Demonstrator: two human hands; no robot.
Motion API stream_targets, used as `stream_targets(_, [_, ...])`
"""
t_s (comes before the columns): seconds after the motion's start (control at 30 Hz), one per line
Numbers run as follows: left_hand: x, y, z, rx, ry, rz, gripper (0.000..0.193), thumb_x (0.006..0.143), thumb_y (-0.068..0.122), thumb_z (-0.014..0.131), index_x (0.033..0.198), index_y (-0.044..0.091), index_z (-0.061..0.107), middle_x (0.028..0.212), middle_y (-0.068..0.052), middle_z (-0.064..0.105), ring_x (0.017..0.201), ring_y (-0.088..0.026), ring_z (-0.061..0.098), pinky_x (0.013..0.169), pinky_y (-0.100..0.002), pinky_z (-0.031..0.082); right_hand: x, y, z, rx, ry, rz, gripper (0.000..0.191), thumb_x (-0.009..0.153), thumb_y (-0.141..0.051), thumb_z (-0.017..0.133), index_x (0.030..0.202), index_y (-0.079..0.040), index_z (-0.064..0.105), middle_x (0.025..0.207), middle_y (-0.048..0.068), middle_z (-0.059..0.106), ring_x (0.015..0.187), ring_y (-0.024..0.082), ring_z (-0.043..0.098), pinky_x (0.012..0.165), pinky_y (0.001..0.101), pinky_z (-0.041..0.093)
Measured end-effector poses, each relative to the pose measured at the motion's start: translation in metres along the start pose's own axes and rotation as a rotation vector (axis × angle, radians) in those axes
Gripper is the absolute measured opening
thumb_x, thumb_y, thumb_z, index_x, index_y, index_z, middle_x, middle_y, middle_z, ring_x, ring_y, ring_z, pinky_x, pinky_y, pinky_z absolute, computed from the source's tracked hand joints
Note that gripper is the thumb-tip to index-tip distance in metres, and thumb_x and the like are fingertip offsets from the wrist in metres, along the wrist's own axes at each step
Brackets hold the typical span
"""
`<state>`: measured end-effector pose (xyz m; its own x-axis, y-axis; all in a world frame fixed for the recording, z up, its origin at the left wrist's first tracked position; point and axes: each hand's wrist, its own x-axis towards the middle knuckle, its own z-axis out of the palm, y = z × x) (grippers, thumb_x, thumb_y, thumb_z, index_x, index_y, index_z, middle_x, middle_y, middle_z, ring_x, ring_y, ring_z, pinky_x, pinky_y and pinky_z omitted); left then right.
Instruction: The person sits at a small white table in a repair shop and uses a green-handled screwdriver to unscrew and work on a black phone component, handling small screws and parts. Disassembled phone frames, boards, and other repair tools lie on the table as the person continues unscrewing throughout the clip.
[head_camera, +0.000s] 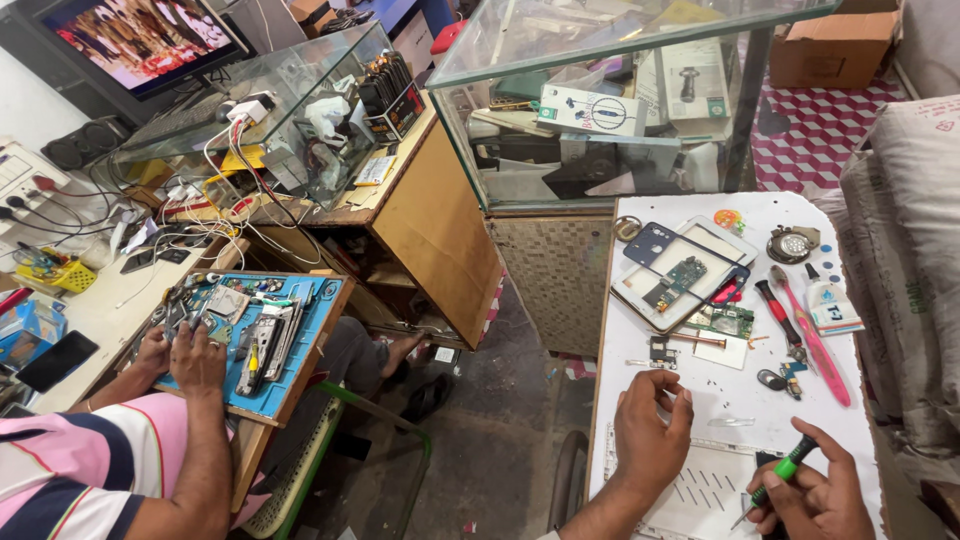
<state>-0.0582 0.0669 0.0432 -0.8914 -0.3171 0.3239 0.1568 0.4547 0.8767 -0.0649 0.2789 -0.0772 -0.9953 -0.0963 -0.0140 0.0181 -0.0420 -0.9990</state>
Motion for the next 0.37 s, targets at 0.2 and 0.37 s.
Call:
stream_targets(0.2, [0.001,-0.002,0.000,0.005,-0.006,0.024,0.015,0.098,0.015,0.070,0.108,0.005,0.064,0.090,-0.004,0.069,0.078,-0.018,0.063,0.083,-0.036,0.046,-0.001,-0.020,0.008,-0.045,0.017,0.055,0.075,0.093,-0.005,0.061,0.158,-0.008,0.026,0.076,0.027,0.071,0.050,0.027,0.068,0.043,0.0370,0.054])
stream_targets(0.37, [0.000,-0.007,0.002,0.020,-0.031,0.019,0.012,0.099,0.017,0.070,0.103,0.007,0.066,0.087,-0.003,0.071,0.076,-0.018,0.065,0.086,-0.036,0.046,0.000,-0.017,0.006,-0.044,0.026,0.058,0.075,0.093,-0.006,0.061,0.158,-0.008,0.026,0.077,0.028,0.072,0.050,0.028,0.069,0.043,0.0374,0.054])
